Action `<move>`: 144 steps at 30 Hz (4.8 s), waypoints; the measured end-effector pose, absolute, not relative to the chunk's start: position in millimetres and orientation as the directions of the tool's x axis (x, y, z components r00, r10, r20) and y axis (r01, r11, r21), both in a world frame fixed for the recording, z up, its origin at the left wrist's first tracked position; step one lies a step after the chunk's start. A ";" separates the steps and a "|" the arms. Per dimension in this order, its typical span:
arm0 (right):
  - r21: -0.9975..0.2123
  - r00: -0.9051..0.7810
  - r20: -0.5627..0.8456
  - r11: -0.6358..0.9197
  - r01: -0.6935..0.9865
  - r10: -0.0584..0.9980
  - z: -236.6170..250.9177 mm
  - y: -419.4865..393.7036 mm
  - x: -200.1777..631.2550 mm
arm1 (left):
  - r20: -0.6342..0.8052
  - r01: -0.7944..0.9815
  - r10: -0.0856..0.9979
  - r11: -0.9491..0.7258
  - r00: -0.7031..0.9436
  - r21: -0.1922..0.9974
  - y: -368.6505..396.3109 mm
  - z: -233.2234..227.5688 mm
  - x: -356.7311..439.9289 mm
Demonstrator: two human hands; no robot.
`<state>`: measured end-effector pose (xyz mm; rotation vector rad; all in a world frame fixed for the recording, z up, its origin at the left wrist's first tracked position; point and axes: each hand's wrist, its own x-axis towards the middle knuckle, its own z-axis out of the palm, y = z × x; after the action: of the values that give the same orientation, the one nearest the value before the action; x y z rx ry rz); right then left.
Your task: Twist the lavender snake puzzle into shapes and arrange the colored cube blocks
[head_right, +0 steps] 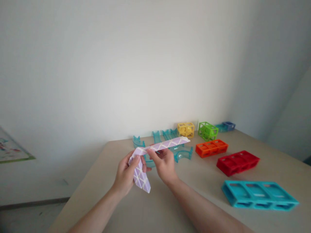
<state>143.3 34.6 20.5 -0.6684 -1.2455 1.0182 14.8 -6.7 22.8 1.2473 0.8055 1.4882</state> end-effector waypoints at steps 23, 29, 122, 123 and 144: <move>-0.744 -0.090 0.668 0.666 -0.047 0.739 12.4 31.4 150.6 | 0.157 -0.335 0.988 -0.143 0.014 0.931 -5.5 23.0 19.0; -0.447 -0.198 0.860 0.882 0.150 0.470 22.7 23.9 151.4 | 0.162 -0.405 0.984 -0.178 -0.074 0.897 -1.9 21.6 20.8; -0.638 -0.449 0.499 0.665 0.387 0.741 21.2 12.8 140.6 | 0.418 0.211 0.887 -0.377 -0.198 0.902 8.7 26.3 -6.4; -0.645 -0.457 0.480 0.654 0.395 0.749 21.1 13.5 141.1 | 0.448 0.260 0.876 -0.397 -0.178 0.880 7.5 27.3 -6.0; -0.852 -0.649 0.027 -0.322 -0.412 0.760 21.1 6.1 125.3 | 0.661 0.400 0.740 -0.572 -0.124 0.716 6.9 21.5 -15.4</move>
<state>125.3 6.1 21.1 -0.4968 -1.1501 2.0248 -15.4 6.9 21.5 1.8689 1.2736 1.7509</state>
